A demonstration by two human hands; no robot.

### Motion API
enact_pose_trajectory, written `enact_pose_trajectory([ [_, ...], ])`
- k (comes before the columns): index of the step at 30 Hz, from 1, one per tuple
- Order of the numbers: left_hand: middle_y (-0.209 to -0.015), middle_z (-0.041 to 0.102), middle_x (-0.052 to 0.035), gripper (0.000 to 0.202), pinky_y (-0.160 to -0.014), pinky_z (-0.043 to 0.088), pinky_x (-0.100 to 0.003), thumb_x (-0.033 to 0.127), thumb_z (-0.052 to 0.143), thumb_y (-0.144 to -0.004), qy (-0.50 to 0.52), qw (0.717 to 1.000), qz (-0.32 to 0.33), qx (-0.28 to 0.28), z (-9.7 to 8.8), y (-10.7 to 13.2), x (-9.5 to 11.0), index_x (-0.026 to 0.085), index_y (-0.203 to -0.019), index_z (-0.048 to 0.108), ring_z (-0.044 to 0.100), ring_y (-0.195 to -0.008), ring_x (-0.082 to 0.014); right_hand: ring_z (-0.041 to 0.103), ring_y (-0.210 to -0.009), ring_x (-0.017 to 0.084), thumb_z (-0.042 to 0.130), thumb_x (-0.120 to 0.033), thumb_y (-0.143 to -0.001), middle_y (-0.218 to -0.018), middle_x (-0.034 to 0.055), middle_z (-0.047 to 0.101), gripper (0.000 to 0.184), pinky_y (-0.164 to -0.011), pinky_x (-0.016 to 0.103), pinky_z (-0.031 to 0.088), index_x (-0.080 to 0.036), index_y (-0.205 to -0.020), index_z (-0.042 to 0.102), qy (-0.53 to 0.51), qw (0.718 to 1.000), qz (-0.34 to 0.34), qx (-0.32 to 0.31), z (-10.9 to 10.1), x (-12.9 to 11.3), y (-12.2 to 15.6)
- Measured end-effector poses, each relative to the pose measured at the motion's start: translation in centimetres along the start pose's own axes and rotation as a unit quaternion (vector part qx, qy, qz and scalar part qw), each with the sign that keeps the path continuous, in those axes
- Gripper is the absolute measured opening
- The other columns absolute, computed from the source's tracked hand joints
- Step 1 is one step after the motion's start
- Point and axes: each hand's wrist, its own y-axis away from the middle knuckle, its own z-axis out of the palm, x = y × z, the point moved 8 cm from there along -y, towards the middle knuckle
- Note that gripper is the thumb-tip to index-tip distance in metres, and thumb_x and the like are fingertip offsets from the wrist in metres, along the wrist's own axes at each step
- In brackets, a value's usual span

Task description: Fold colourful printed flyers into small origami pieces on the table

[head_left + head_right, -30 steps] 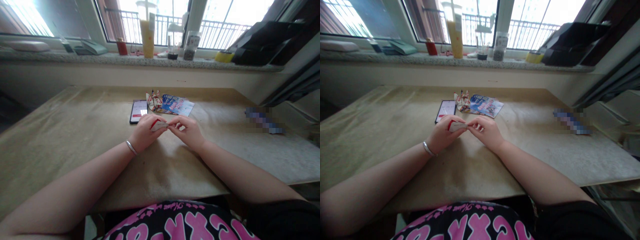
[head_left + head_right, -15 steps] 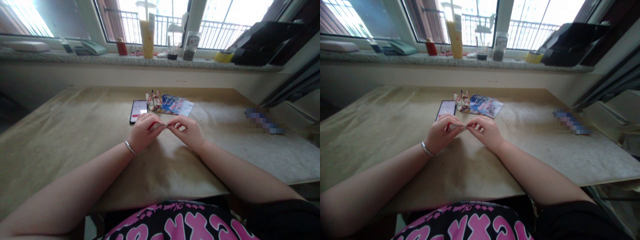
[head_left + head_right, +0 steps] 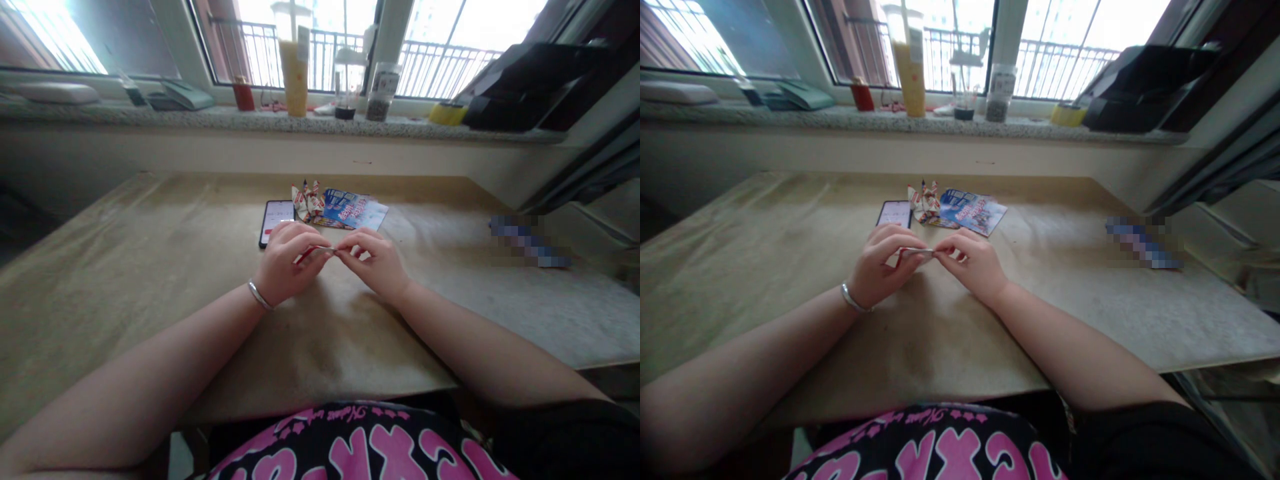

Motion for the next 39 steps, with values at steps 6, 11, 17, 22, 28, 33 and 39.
enact_pose_trajectory([
  [6,-0.087,0.065,-0.0034,0.013,-0.078,0.049,-0.031,0.029,0.059,-0.085,0.002,0.998,-0.044,0.053,-0.7,0.1,-0.7,0.02,-0.094,0.062,0.059,-0.082,-0.0151,0.059,-0.072,0.013,0.06,-0.023,-0.083,-0.081,0.0018,0.064,0.007,-0.057,0.025,0.051,-0.024,-0.083,0.066,0.048,0.998,-0.014,0.041,-1.3,0.3,0.0],
  [11,-0.085,0.064,-0.0017,0.01,-0.073,0.05,-0.027,0.027,0.063,-0.083,0.031,0.997,-0.052,0.052,-0.7,0.1,-1.3,0.019,-0.09,0.062,0.059,-0.076,-0.0127,0.061,-0.081,0.016,0.059,-0.022,-0.084,-0.084,0.0036,0.066,0.009,-0.064,0.029,0.052,-0.024,-0.084,0.068,0.114,0.992,-0.05,0.028,-1.5,-0.5,-0.1],
  [17,-0.085,0.064,-0.0021,0.009,-0.074,0.05,-0.027,0.028,0.064,-0.084,0.034,0.998,-0.016,0.043,-0.7,0.0,-0.9,0.019,-0.087,0.063,0.059,-0.078,-0.0129,0.062,-0.082,0.017,0.059,-0.024,-0.084,-0.085,0.0032,0.068,0.01,-0.069,0.032,0.052,-0.026,-0.084,0.068,0.128,0.989,-0.066,0.015,-1.1,-0.9,0.0],
  [22,-0.083,0.063,-0.0021,0.01,-0.072,0.05,-0.026,0.028,0.066,-0.083,0.059,0.998,-0.002,0.027,-0.1,0.1,-0.8,0.019,-0.086,0.061,0.059,-0.078,-0.0126,0.062,-0.08,0.016,0.059,-0.025,-0.085,-0.085,0.0027,0.069,0.009,-0.072,0.032,0.052,-0.025,-0.086,0.068,0.11,0.991,-0.078,0.018,-1.1,-1.2,0.1],
  [28,-0.081,0.062,-0.0018,0.009,-0.069,0.049,-0.024,0.027,0.064,-0.085,0.075,0.997,0.03,0.009,0.1,0.0,-0.1,0.018,-0.088,0.062,0.058,-0.074,-0.011,0.064,-0.081,0.016,0.059,-0.024,-0.086,-0.085,0.0015,0.071,0.007,-0.077,0.033,0.051,-0.024,-0.086,0.066,0.067,0.994,-0.086,0.009,-0.6,-1.5,0.2],
  [33,-0.076,0.061,-0.0004,0.013,-0.065,0.048,-0.023,0.027,0.067,-0.083,0.072,0.996,0.047,0.015,0.0,0.0,0.3,0.017,-0.088,0.06,0.058,-0.068,-0.0097,0.063,-0.079,0.015,0.061,-0.026,-0.084,-0.081,0.0013,0.069,0.007,-0.066,0.028,0.052,-0.023,-0.081,0.066,-0.032,0.999,-0.009,-0.002,-0.3,-0.2,0.0],
  [39,-0.074,0.065,-0.0016,0.017,-0.068,0.049,-0.027,0.031,0.069,-0.081,0.078,0.995,0.051,0.026,-0.2,0.0,0.4,0.017,-0.085,0.059,0.06,-0.07,-0.0126,0.06,-0.082,0.015,0.067,-0.036,-0.078,-0.083,0.002,0.064,0.014,-0.065,0.027,0.053,-0.022,-0.076,0.065,-0.179,0.978,0.102,-0.011,0.7,1.9,0.1],
])
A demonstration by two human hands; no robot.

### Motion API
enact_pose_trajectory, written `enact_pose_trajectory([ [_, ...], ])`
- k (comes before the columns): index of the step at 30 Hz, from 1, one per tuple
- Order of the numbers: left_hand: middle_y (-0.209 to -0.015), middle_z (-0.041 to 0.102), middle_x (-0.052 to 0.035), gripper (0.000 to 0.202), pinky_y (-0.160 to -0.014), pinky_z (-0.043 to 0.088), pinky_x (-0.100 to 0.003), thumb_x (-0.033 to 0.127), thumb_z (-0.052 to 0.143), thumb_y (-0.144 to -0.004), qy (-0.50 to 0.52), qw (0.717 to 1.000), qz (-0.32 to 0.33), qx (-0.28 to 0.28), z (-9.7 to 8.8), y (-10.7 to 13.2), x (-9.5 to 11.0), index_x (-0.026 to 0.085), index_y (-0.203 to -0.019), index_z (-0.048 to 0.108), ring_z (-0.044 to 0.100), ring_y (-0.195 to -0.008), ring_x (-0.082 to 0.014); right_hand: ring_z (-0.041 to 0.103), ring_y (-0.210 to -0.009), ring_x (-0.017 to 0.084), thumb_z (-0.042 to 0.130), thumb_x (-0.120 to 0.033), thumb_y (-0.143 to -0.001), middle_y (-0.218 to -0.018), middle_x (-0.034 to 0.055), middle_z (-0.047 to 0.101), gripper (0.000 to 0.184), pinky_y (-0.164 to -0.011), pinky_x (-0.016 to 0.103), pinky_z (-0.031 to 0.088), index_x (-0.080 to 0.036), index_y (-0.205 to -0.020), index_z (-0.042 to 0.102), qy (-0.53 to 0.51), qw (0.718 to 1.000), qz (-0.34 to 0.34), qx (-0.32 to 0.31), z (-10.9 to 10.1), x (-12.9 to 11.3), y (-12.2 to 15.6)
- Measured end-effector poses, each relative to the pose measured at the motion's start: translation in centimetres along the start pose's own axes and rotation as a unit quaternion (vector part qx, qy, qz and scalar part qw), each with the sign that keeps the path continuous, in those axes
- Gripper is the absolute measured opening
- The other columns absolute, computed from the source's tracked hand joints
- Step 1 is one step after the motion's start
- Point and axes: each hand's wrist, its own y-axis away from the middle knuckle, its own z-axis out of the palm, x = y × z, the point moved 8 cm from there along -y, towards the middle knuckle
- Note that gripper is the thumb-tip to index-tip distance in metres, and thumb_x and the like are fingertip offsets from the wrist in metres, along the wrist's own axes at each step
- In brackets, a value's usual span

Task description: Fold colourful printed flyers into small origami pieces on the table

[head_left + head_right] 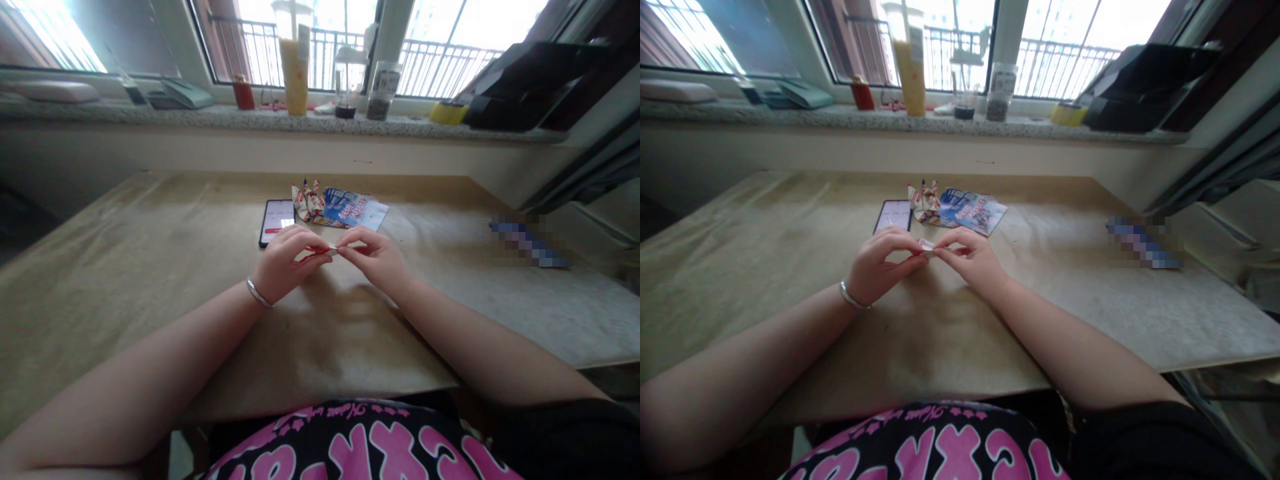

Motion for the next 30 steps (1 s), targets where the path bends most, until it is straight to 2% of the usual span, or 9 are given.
enact_pose_trajectory([
  [5,-0.073,0.065,-0.0002,0.017,-0.07,0.049,-0.026,0.031,0.071,-0.079,-0.007,1.0,0.025,0.011,-0.2,-0.1,0.5,0.019,-0.082,0.059,0.06,-0.07,-0.0121,0.059,-0.076,0.013,0.071,-0.04,-0.073,-0.079,0.0009,0.062,0.02,-0.066,0.026,0.053,-0.021,-0.075,0.064,-0.077,0.995,0.062,-0.006,0.5,1.2,0.0],
  [8,-0.074,0.065,0.0001,0.014,-0.069,0.049,-0.026,0.028,0.071,-0.079,0.001,0.999,0.045,0.021,-0.3,-0.1,0.9,0.02,-0.083,0.06,0.06,-0.071,-0.0117,0.059,-0.074,0.012,0.07,-0.04,-0.074,-0.077,0.0007,0.062,0.021,-0.065,0.026,0.052,-0.02,-0.075,0.065,-0.078,0.995,0.064,-0.01,0.7,1.2,0.0],
  [11,-0.075,0.065,-0.0001,0.01,-0.072,0.05,-0.027,0.025,0.07,-0.08,0.006,0.999,0.046,0.023,-0.2,-0.1,0.9,0.02,-0.083,0.062,0.061,-0.074,-0.0123,0.059,-0.075,0.013,0.067,-0.038,-0.077,-0.078,0.0015,0.063,0.018,-0.064,0.026,0.052,-0.021,-0.076,0.065,-0.047,0.998,0.032,-0.007,0.6,0.6,-0.1],
  [14,-0.077,0.066,-0.0012,0.008,-0.075,0.051,-0.028,0.023,0.07,-0.08,0.021,0.999,0.028,0.029,-0.2,0.0,0.6,0.02,-0.083,0.064,0.062,-0.078,-0.0133,0.06,-0.085,0.015,0.065,-0.034,-0.08,-0.086,0.0036,0.064,0.012,-0.062,0.025,0.051,-0.022,-0.079,0.066,0.005,1.0,-0.011,-0.013,0.6,-0.5,0.0],
  [18,-0.081,0.066,-0.0034,0.007,-0.073,0.052,-0.028,0.02,0.069,-0.08,0.053,0.998,0.006,0.028,-0.1,0.2,0.0,0.018,-0.085,0.065,0.063,-0.079,-0.0137,0.062,-0.094,0.016,0.062,-0.027,-0.082,-0.097,0.0048,0.067,0.006,-0.064,0.026,0.052,-0.022,-0.084,0.065,0.045,0.997,-0.053,-0.026,0.7,-1.4,0.2],
  [22,-0.082,0.066,-0.0033,0.007,-0.07,0.051,-0.026,0.02,0.07,-0.08,0.062,0.997,-0.014,0.032,0.1,0.5,-0.4,0.018,-0.085,0.065,0.063,-0.078,-0.0122,0.064,-0.091,0.016,0.063,-0.023,-0.082,-0.094,0.004,0.07,0.003,-0.072,0.031,0.053,-0.023,-0.083,0.065,0.086,0.99,-0.107,-0.02,0.8,-2.3,0.4],
  [27,-0.08,0.065,-0.0019,0.009,-0.069,0.05,-0.025,0.021,0.071,-0.078,0.055,0.998,-0.023,0.036,0.2,0.4,-0.4,0.018,-0.081,0.064,0.062,-0.076,-0.0117,0.064,-0.081,0.015,0.064,-0.023,-0.082,-0.086,0.0027,0.071,0.003,-0.072,0.032,0.052,-0.023,-0.082,0.066,0.155,0.977,-0.147,0.009,0.6,-3.0,0.5],
  [30,-0.078,0.063,-0.0004,0.011,-0.067,0.049,-0.024,0.02,0.071,-0.079,0.032,0.998,-0.039,0.034,0.2,0.3,-0.4,0.018,-0.086,0.063,0.059,-0.073,-0.0109,0.064,-0.079,0.015,0.063,-0.021,-0.082,-0.083,0.0024,0.071,0.005,-0.071,0.031,0.052,-0.023,-0.079,0.065,0.17,0.972,-0.163,0.022,0.6,-3.5,0.6],
])
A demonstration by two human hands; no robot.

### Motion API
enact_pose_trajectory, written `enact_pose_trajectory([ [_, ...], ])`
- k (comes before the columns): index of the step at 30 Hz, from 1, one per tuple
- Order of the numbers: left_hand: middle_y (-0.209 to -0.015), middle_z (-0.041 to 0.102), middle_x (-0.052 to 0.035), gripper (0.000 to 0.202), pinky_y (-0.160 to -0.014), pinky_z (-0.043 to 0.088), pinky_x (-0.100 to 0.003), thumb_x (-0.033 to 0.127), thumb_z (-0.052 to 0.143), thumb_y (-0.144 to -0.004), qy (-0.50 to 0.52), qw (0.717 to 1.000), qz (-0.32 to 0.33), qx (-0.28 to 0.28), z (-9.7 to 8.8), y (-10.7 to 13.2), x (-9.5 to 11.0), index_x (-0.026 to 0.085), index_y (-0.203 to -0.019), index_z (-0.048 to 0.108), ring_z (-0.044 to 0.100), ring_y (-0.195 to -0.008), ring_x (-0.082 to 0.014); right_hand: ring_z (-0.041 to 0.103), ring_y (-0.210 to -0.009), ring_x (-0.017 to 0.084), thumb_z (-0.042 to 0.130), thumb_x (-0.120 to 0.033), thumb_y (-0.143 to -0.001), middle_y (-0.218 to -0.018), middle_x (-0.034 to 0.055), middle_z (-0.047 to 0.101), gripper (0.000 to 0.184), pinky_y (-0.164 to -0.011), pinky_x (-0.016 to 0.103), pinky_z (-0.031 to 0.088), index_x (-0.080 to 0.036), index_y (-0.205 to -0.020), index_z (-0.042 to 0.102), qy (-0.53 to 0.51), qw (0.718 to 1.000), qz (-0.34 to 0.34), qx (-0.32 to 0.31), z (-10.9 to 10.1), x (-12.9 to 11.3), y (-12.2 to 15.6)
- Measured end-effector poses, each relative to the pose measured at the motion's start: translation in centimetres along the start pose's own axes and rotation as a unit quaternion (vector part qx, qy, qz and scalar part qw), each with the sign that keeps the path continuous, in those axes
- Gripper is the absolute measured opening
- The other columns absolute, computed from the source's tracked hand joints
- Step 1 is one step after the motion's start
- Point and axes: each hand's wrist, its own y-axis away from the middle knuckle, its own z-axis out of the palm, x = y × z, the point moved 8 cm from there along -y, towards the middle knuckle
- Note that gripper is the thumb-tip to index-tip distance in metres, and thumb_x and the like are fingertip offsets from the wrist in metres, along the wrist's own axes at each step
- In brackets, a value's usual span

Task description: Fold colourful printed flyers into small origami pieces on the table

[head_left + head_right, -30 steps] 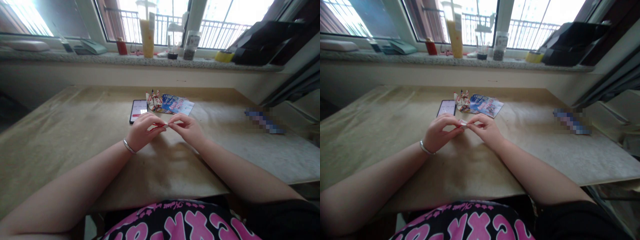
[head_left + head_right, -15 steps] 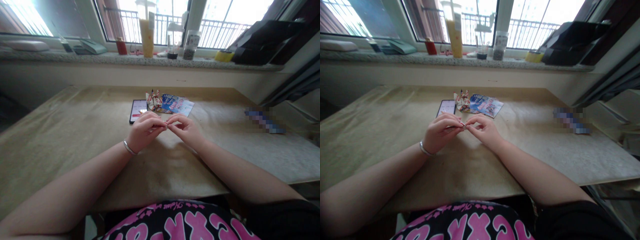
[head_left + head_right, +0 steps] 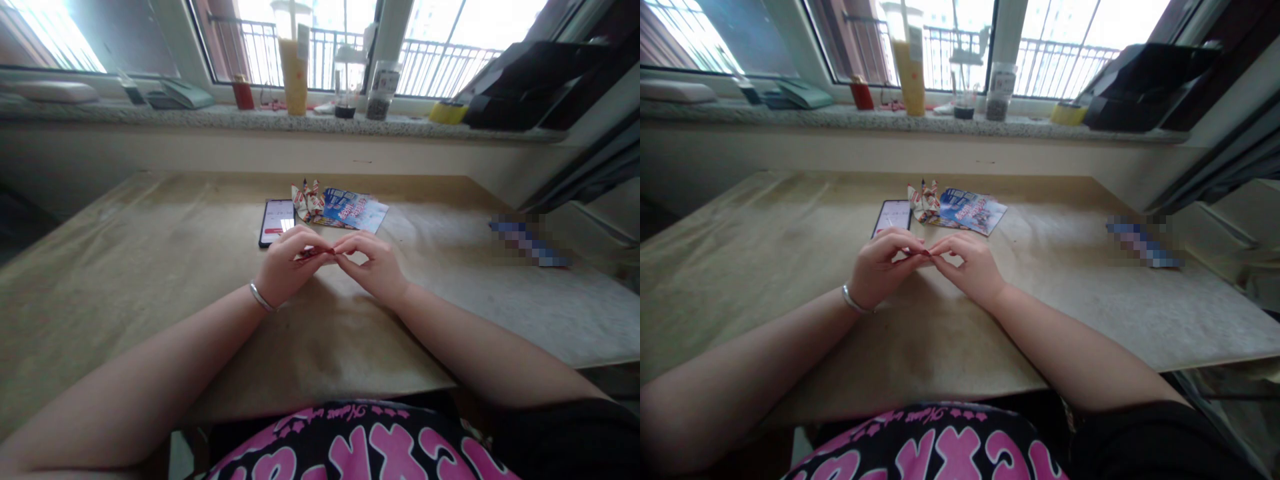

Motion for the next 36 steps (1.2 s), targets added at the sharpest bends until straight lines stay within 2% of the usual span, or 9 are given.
enact_pose_trajectory([
  [4,-0.081,0.059,-0.0008,0.022,-0.071,0.049,-0.026,0.021,0.07,-0.08,-0.03,0.999,-0.019,-0.005,0.0,0.0,-0.2,0.019,-0.1,0.063,0.056,-0.077,-0.0121,0.064,-0.079,0.014,0.062,-0.021,-0.083,-0.083,0.0016,0.071,0.005,-0.072,0.031,0.052,-0.023,-0.078,0.064,0.013,1.0,-0.013,0.007,-0.1,-0.4,0.0],
  [8,-0.084,0.057,-0.0022,0.007,-0.072,0.05,-0.027,0.025,0.067,-0.082,-0.032,0.999,-0.019,-0.018,0.2,0.0,-0.2,0.021,-0.087,0.067,0.055,-0.081,-0.0135,0.064,-0.081,0.016,0.061,-0.023,-0.083,-0.085,0.0017,0.071,0.006,-0.074,0.033,0.052,-0.025,-0.078,0.065,0.018,1.0,0.0,0.002,0.0,-0.1,0.1],
  [11,-0.082,0.058,-0.0018,0.004,-0.071,0.05,-0.027,0.024,0.065,-0.084,-0.014,0.999,-0.021,-0.028,0.3,-0.2,0.0,0.02,-0.084,0.065,0.056,-0.079,-0.0129,0.064,-0.084,0.017,0.062,-0.025,-0.082,-0.087,0.0016,0.071,0.004,-0.079,0.036,0.052,-0.026,-0.08,0.065,0.021,0.999,0.02,-0.016,0.4,0.4,0.1],
  [15,-0.081,0.06,-0.0018,0.006,-0.07,0.049,-0.026,0.024,0.064,-0.084,-0.01,0.999,-0.031,-0.003,-0.1,-0.4,0.0,0.019,-0.081,0.063,0.057,-0.079,-0.0127,0.062,-0.086,0.018,0.064,-0.028,-0.08,-0.089,0.0018,0.07,0.007,-0.068,0.032,0.053,-0.026,-0.086,0.066,0.005,0.996,0.072,-0.043,1.2,2.1,0.3],
  [19,-0.081,0.063,-0.0019,0.006,-0.074,0.05,-0.027,0.023,0.065,-0.084,-0.008,0.999,-0.04,0.005,-0.3,-0.3,-0.4,0.019,-0.081,0.063,0.059,-0.08,-0.013,0.063,-0.085,0.016,0.061,-0.026,-0.081,-0.088,0.0015,0.069,0.006,-0.065,0.028,0.053,-0.025,-0.085,0.066,-0.029,0.994,0.105,-0.018,0.8,3.4,0.5],
  [23,-0.088,0.067,-0.0026,0.002,-0.081,0.05,-0.031,0.02,0.061,-0.086,0.007,0.998,-0.056,0.006,-0.2,0.1,-1.1,0.018,-0.085,0.059,0.063,-0.087,-0.0142,0.063,-0.087,0.016,0.06,-0.021,-0.081,-0.091,0.0022,0.069,0.008,-0.063,0.027,0.052,-0.024,-0.085,0.065,-0.015,0.997,0.079,0.02,-0.4,2.9,0.2],
  [28,-0.09,0.068,-0.0026,0.003,-0.081,0.05,-0.031,0.016,0.058,-0.086,0.007,0.999,-0.053,0.005,-0.1,0.2,-1.3,0.018,-0.084,0.056,0.064,-0.087,-0.014,0.062,-0.089,0.017,0.061,-0.021,-0.081,-0.092,0.0027,0.068,0.005,-0.066,0.03,0.052,-0.024,-0.082,0.064,0.023,0.997,0.05,0.051,-1.6,2.0,0.0],
  [32,-0.088,0.068,-0.003,0.005,-0.078,0.051,-0.03,0.013,0.056,-0.082,-0.01,0.999,-0.038,-0.014,0.0,0.1,-1.4,0.018,-0.081,0.054,0.064,-0.083,-0.0144,0.062,-0.087,0.018,0.061,-0.022,-0.082,-0.087,0.0026,0.069,0.005,-0.076,0.035,0.051,-0.025,-0.081,0.064,0.058,0.998,0.015,0.032,-1.6,1.6,-0.2],
  [36,-0.08,0.067,-0.0029,0.005,-0.073,0.05,-0.03,0.014,0.058,-0.078,-0.071,0.996,0.006,-0.053,0.5,0.0,-0.9,0.018,-0.077,0.055,0.062,-0.076,-0.015,0.062,-0.087,0.018,0.06,-0.022,-0.083,-0.086,0.0019,0.07,0.007,-0.085,0.039,0.049,-0.026,-0.081,0.065,0.082,0.997,-0.017,-0.004,-1.0,1.2,-0.1],
])
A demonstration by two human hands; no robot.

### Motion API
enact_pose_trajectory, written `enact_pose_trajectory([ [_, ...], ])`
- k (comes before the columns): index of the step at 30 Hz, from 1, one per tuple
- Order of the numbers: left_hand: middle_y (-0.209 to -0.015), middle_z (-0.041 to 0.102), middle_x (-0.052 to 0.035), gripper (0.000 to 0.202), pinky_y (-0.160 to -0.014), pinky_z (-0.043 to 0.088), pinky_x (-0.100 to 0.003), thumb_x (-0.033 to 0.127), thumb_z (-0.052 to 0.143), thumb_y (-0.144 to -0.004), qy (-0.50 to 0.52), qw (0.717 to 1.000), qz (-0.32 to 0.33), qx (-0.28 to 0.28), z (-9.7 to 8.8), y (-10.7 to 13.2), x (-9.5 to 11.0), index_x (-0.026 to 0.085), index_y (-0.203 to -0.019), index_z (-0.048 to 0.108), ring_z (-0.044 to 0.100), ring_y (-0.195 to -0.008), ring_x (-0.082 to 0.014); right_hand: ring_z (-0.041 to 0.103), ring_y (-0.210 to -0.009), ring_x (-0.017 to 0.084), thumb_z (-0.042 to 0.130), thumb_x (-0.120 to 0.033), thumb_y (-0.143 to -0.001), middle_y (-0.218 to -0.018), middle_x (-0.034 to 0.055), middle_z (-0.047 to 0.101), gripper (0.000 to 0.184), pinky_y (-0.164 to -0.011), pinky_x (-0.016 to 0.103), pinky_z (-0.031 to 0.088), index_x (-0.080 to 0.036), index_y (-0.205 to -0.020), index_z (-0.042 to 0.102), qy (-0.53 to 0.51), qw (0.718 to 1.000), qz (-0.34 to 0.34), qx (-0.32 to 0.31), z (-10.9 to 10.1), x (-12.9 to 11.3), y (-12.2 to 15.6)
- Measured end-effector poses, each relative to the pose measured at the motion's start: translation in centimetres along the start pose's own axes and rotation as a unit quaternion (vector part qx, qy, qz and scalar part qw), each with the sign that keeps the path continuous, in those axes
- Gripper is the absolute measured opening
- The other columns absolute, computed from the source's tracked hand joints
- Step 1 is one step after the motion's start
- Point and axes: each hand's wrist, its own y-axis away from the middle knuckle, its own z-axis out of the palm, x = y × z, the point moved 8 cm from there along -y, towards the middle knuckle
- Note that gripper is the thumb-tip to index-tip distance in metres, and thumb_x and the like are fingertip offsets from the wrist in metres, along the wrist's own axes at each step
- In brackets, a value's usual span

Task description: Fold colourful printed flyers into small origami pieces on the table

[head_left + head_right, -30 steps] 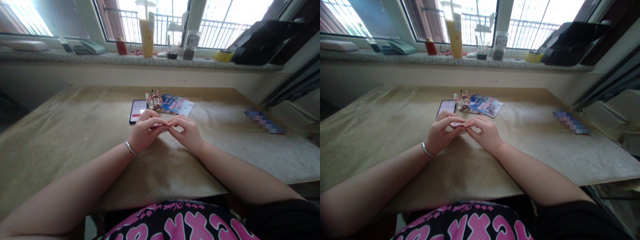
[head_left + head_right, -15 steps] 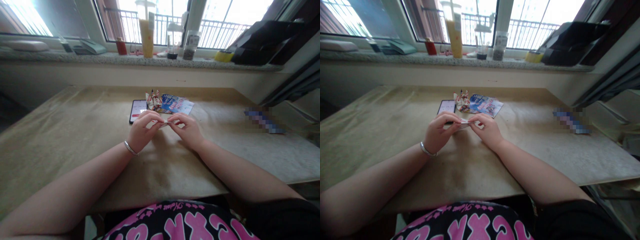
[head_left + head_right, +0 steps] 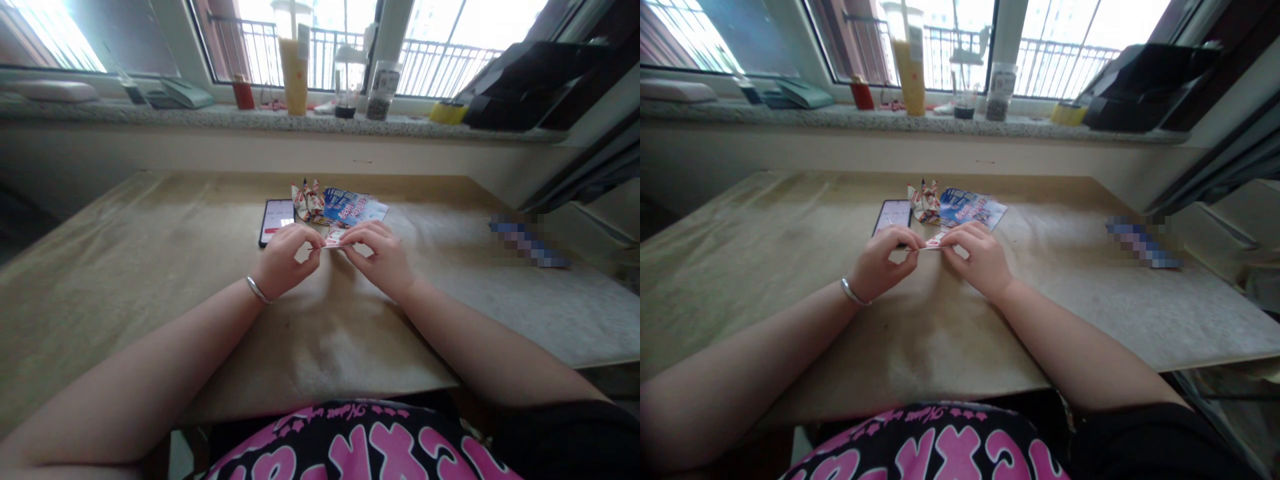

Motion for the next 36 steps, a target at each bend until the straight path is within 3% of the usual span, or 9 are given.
enact_pose_trajectory([
  [5,-0.079,0.067,-0.0027,0.007,-0.073,0.049,-0.029,0.022,0.061,-0.082,-0.044,0.998,0.029,-0.014,0.3,0.0,0.5,0.019,-0.077,0.06,0.062,-0.075,-0.0141,0.062,-0.089,0.019,0.061,-0.023,-0.083,-0.088,0.0013,0.071,0.006,-0.087,0.04,0.048,-0.027,-0.082,0.065,-0.007,1.0,0.0,-0.027,0.6,-0.5,0.0],
  [17,-0.076,0.064,-0.0022,0.006,-0.069,0.05,-0.027,0.017,0.062,-0.081,0.011,1.0,0.002,0.008,-0.2,-0.1,0.0,0.017,-0.076,0.058,0.06,-0.073,-0.0133,0.062,-0.085,0.019,0.063,-0.028,-0.082,-0.083,0.0017,0.07,0.003,-0.084,0.04,0.048,-0.026,-0.079,0.064,-0.071,0.996,0.054,0.004,0.0,0.6,0.0],
  [28,-0.075,0.063,-0.0014,0.007,-0.068,0.048,-0.026,0.015,0.06,-0.079,0.013,1.0,0.001,0.01,-0.2,-0.1,0.2,0.017,-0.074,0.056,0.059,-0.072,-0.0129,0.063,-0.084,0.019,0.063,-0.024,-0.082,-0.082,0.0016,0.069,0.004,-0.083,0.039,0.049,-0.025,-0.078,0.063,-0.105,0.993,0.045,0.012,-0.2,0.2,0.0],
  [36,-0.072,0.064,-0.0003,0.012,-0.07,0.043,-0.028,0.026,0.064,-0.082,-0.08,0.996,0.044,-0.016,0.6,0.1,0.8,0.019,-0.075,0.058,0.057,-0.069,-0.014,0.064,-0.086,0.018,0.063,-0.026,-0.083,-0.082,0.0005,0.071,0.007,-0.086,0.04,0.048,-0.028,-0.078,0.066,-0.061,0.998,0.02,-0.013,0.2,-1.1,-0.2],
])
